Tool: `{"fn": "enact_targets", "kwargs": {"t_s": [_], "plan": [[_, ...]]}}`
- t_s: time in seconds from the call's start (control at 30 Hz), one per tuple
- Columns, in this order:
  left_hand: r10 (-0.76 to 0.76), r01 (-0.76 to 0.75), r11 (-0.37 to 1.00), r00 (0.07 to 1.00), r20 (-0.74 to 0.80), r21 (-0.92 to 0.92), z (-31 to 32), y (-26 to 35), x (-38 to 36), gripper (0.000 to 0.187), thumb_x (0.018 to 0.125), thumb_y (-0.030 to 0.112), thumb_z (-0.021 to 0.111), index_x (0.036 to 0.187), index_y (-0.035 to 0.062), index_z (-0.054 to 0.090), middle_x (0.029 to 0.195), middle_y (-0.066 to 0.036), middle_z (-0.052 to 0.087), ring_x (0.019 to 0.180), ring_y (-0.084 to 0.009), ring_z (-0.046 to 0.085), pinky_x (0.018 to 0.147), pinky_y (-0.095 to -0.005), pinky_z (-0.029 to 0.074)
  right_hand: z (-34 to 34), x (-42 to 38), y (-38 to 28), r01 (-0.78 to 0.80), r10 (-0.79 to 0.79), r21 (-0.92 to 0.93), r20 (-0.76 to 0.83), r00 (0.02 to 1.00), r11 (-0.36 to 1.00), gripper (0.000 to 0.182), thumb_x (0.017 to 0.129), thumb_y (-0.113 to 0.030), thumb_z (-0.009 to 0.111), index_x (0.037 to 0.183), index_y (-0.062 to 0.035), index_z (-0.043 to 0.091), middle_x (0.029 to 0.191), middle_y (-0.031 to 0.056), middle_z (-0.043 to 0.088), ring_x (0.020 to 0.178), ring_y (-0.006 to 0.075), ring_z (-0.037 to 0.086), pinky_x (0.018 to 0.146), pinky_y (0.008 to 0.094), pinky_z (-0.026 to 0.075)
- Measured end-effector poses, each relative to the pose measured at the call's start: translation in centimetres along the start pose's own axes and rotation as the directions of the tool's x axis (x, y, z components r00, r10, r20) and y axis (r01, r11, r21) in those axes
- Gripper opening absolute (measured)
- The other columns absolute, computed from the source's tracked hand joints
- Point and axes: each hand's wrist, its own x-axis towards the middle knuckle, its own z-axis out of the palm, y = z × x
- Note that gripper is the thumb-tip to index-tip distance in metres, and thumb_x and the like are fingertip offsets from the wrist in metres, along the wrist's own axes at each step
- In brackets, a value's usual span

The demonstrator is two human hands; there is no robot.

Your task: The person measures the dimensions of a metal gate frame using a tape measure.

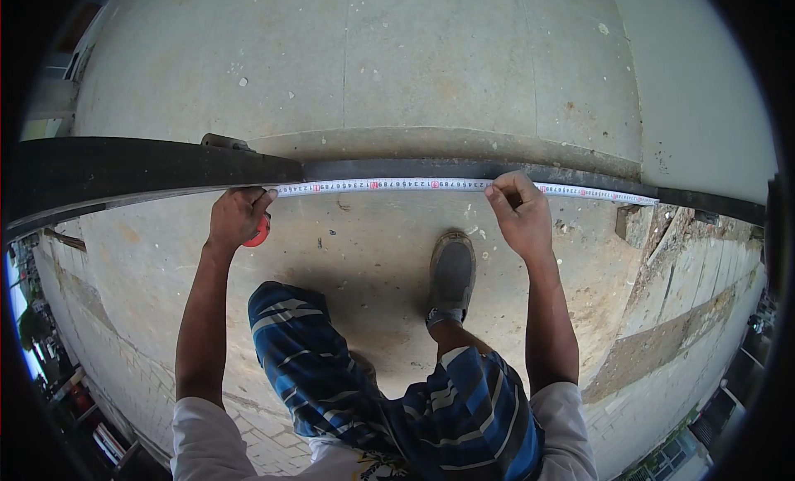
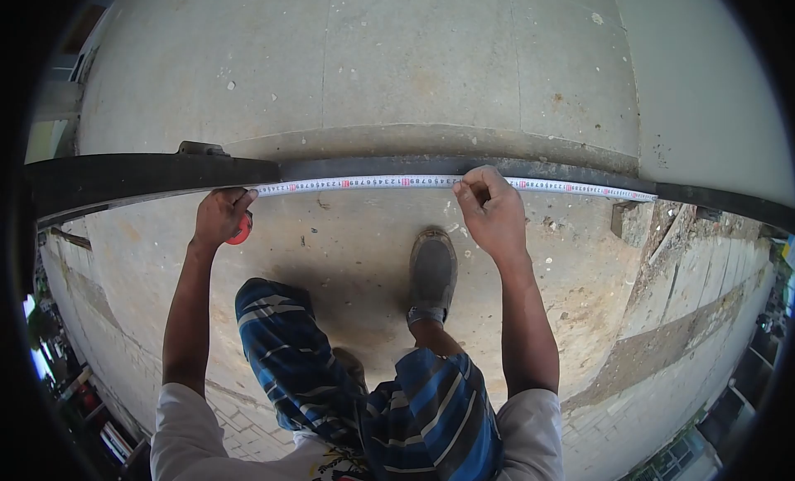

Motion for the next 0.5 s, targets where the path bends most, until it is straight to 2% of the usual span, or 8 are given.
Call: {"fn": "enact_targets", "kwargs": {"t_s": [0.03,0.1,0.23,0.3,0.43,0.5], "plan": [[-0.010,0.010,1.000,1.000,-0.001,-0.004,0.0,0.0,-0.1,0.035,0.095,0.033,0.068,0.074,0.0043,0.067,0.067,-0.014,0.063,0.067,-0.0359,0.063,0.063,-0.0452,0.050,1.2,0.7,-0.8,0.003,-0.003,-0.004,0.009,1.000,1.000,0.009,0.091,-0.010,0.071,0.093,-0.0038,0.065,0.070,0.0054,0.064,0.063,0.0134,0.060,0.061,0.0296,0.048],[0.003,-0.004,1.000,1.000,-0.023,-0.024,0.0,0.0,-0.1,0.037,0.095,0.034,0.068,0.075,0.0039,0.067,0.068,-0.014,0.064,0.069,-0.0358,0.064,0.065,-0.0454,0.050,3.0,2.0,-1.8,0.074,-0.060,-0.150,0.099,0.993,0.986,0.010,0.087,-0.012,0.072,0.092,-0.0047,0.067,0.075,0.0099,0.070,0.070,0.0243,0.069,0.067,0.0372,0.052],[0.039,-0.043,0.998,0.995,-0.088,-0.045,0.5,-0.2,-0.2,0.037,0.095,0.035,0.068,0.076,0.0034,0.068,0.069,-0.014,0.065,0.072,-0.0360,0.065,0.067,-0.0452,0.051,4.6,3.8,-2.0,0.093,-0.048,-0.232,0.190,0.981,0.968,0.011,0.087,-0.013,0.072,0.092,-0.0034,0.068,0.082,0.0136,0.073,0.074,0.0229,0.070,0.072,0.0351,0.053],[0.035,-0.036,0.999,0.995,-0.097,-0.015,0.7,-0.3,-0.3,0.035,0.095,0.034,0.068,0.078,0.0033,0.070,0.073,-0.014,0.067,0.078,-0.0353,0.066,0.070,-0.0446,0.052,5.0,4.1,-2.3,0.074,-0.002,-0.333,0.214,0.977,0.940,0.014,0.086,-0.015,0.073,0.093,-0.0034,0.069,0.087,0.0145,0.075,0.078,0.0265,0.072,0.075,0.0371,0.054],[0.067,-0.070,0.997,0.982,-0.175,-0.012,1.2,-0.2,-0.6,0.034,0.095,0.034,0.068,0.080,0.0033,0.071,0.079,-0.013,0.069,0.082,-0.0342,0.066,0.072,-0.0436,0.053,5.3,4.2,-2.2,0.085,-0.014,-0.330,0.212,0.977,0.940,0.015,0.085,-0.015,0.073,0.092,-0.0030,0.070,0.086,0.0147,0.075,0.077,0.0270,0.072,0.074,0.0376,0.054],[0.018,-0.018,1.000,0.991,-0.130,0.006,1.1,-0.1,-0.7,0.033,0.095,0.033,0.068,0.081,0.0036,0.072,0.082,-0.012,0.070,0.086,-0.0328,0.067,0.074,-0.0429,0.054,5.5,4.5,-2.5,0.017,0.055,-0.346,0.200,0.978,0.938,0.014,0.083,-0.019,0.073,0.088,-0.0063,0.072,0.085,0.0130,0.075,0.082,0.0330,0.072,0.077,0.0438,0.054]]}}
